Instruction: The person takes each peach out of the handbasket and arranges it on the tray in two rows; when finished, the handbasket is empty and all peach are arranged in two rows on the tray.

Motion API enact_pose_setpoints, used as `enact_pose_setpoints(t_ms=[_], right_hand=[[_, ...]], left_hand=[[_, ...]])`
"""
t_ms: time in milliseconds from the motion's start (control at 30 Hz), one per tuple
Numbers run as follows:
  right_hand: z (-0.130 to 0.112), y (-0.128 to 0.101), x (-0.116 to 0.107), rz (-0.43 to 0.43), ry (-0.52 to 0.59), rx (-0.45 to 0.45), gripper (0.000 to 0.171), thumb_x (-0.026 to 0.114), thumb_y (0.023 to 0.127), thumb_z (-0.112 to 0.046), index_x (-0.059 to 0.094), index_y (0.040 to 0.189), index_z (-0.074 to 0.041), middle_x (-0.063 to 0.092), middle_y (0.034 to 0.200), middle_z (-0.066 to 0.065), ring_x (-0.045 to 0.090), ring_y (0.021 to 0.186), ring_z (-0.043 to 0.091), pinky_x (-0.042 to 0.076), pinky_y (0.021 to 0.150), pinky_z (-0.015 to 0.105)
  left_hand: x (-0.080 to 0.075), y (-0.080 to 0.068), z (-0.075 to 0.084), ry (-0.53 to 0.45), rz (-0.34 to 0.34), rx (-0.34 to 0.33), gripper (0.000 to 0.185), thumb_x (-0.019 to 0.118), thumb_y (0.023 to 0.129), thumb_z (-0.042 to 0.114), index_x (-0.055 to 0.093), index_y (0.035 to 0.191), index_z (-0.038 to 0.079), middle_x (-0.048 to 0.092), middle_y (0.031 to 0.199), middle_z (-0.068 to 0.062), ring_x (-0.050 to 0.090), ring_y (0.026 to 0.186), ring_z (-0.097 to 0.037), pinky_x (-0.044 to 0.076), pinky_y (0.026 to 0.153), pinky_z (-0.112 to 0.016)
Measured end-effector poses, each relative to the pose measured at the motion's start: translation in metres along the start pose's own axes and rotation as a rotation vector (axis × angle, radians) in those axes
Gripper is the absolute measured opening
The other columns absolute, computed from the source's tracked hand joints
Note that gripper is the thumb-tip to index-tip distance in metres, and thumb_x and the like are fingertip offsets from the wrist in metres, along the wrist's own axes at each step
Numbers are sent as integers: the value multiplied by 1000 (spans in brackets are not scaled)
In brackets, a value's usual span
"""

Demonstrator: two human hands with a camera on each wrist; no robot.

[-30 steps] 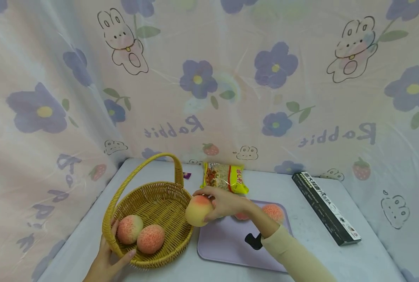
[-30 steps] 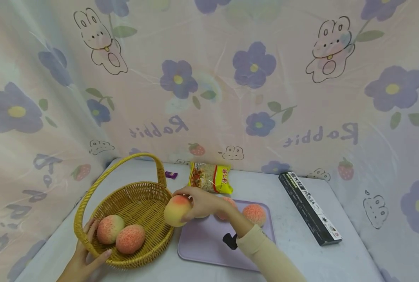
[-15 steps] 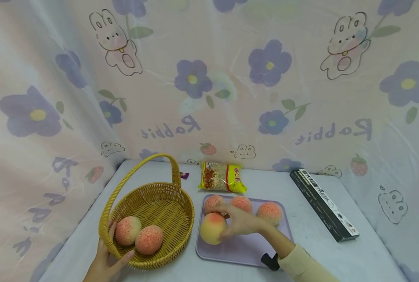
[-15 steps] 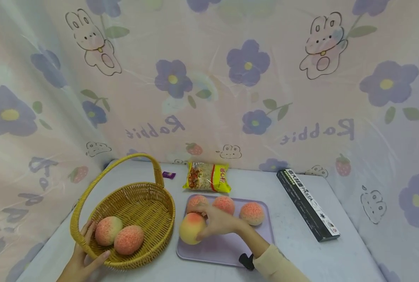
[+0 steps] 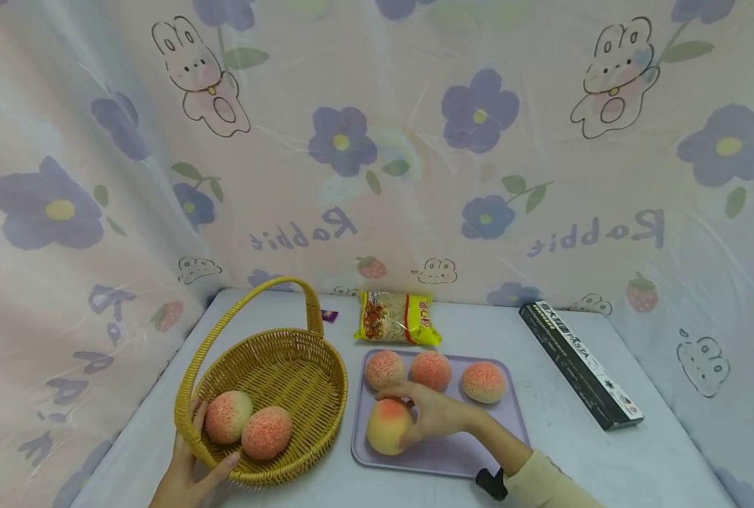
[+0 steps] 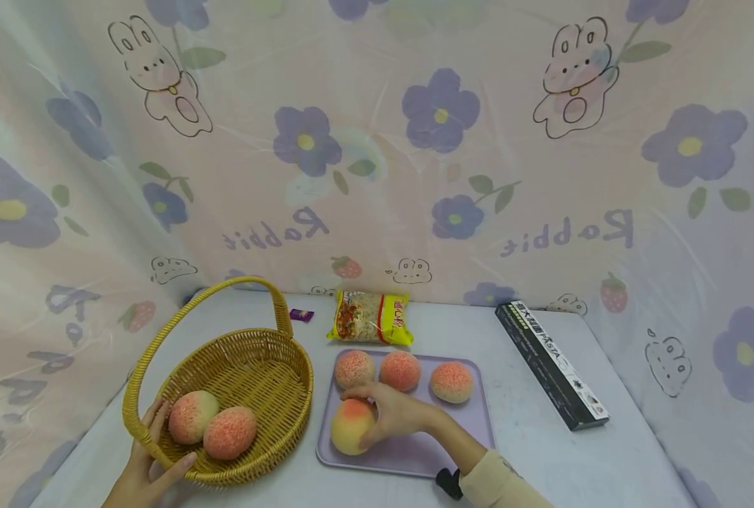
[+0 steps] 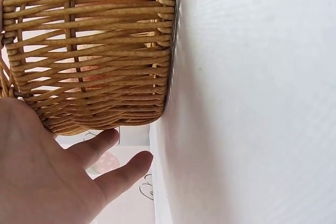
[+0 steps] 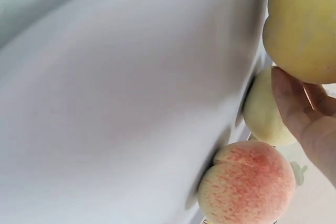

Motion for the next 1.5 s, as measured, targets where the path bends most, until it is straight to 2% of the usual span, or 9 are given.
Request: enact_pose_setpoints(t_ms=[200, 300, 467, 567, 933, 1067, 1167, 1300, 1500], right_hand=[[2, -1, 4, -1, 15, 8, 74, 87, 71, -23, 57, 138, -15, 51, 145, 6, 35, 140, 29, 31, 114, 45], [3, -1, 5, -1, 14, -3, 74, 87, 71, -23, 57, 138, -14, 50, 145, 7, 33, 142, 30, 28, 116, 47], [5, 0, 6, -2, 7, -53, 74, 87, 72, -24, 57, 137, -7, 52, 137, 1, 43, 126, 17, 38, 106, 33], [5, 0, 7, -6, 20, -58, 74, 87, 72, -24, 56, 137, -6, 52, 136, 1, 43, 124, 14, 38, 104, 32], [1, -1, 7, -21, 21, -24, 75, 86, 75, -25, 53, 140, -8, 49, 143, 3, 37, 136, 21, 33, 112, 38], [-1, 3, 5, -27, 3, -28, 75, 85, 77, -26, 52, 141, -8, 51, 142, 8, 43, 132, 25, 39, 106, 35], [-8, 9, 0, -38, 0, -46, 74, 83, 79, -26, 51, 142, -6, 54, 141, 10, 49, 127, 28, 43, 103, 35], [-29, 26, -8, -64, 25, -64, 70, 81, 83, -23, 50, 143, -6, 54, 142, 10, 50, 129, 29, 40, 109, 38], [-70, 68, -14, -83, -27, -138, 62, 78, 86, -20, 54, 141, -9, 57, 133, 4, 51, 122, 16, 43, 106, 38]], left_hand=[[0, 0, -1, 5, 4, -9, 105, 72, 92, 27, -6, 161, 14, -18, 163, -17, -5, 143, -58, 22, 93, -83], [0, 0, 0, 2, 6, -5, 105, 72, 92, 26, -6, 161, 15, -18, 163, -16, -5, 143, -58, 22, 93, -83], [0, 0, 0, -8, 9, 2, 104, 73, 92, 25, -5, 161, 15, -18, 163, -16, -4, 143, -59, 21, 93, -83], [-1, 0, 0, -8, 1, -6, 104, 72, 92, 25, -6, 161, 14, -18, 163, -18, -4, 143, -59, 21, 94, -83], [0, 0, 2, -18, 6, 15, 103, 72, 93, 25, -5, 161, 14, -16, 162, -19, -4, 143, -58, 21, 93, -83], [0, 0, 1, -16, 11, 26, 103, 72, 93, 24, -4, 161, 14, -15, 162, -20, -4, 143, -59, 22, 93, -83], [0, -1, 1, -18, 11, 29, 103, 72, 93, 24, -4, 161, 15, -16, 162, -19, -4, 142, -59, 22, 92, -84], [0, 0, -1, -12, 4, 17, 104, 72, 93, 25, -6, 161, 16, -17, 163, -18, -4, 142, -59, 21, 93, -83], [-1, 0, -4, -22, 3, 20, 104, 72, 93, 24, -5, 161, 15, -18, 162, -19, -5, 142, -60, 20, 93, -84]])
Point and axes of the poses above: each hand's wrist, its own y-axis towards the middle knuckle, its own x-axis out of the palm, z = x × y, the point moved 2 cm from there along y, towards the middle knuckle
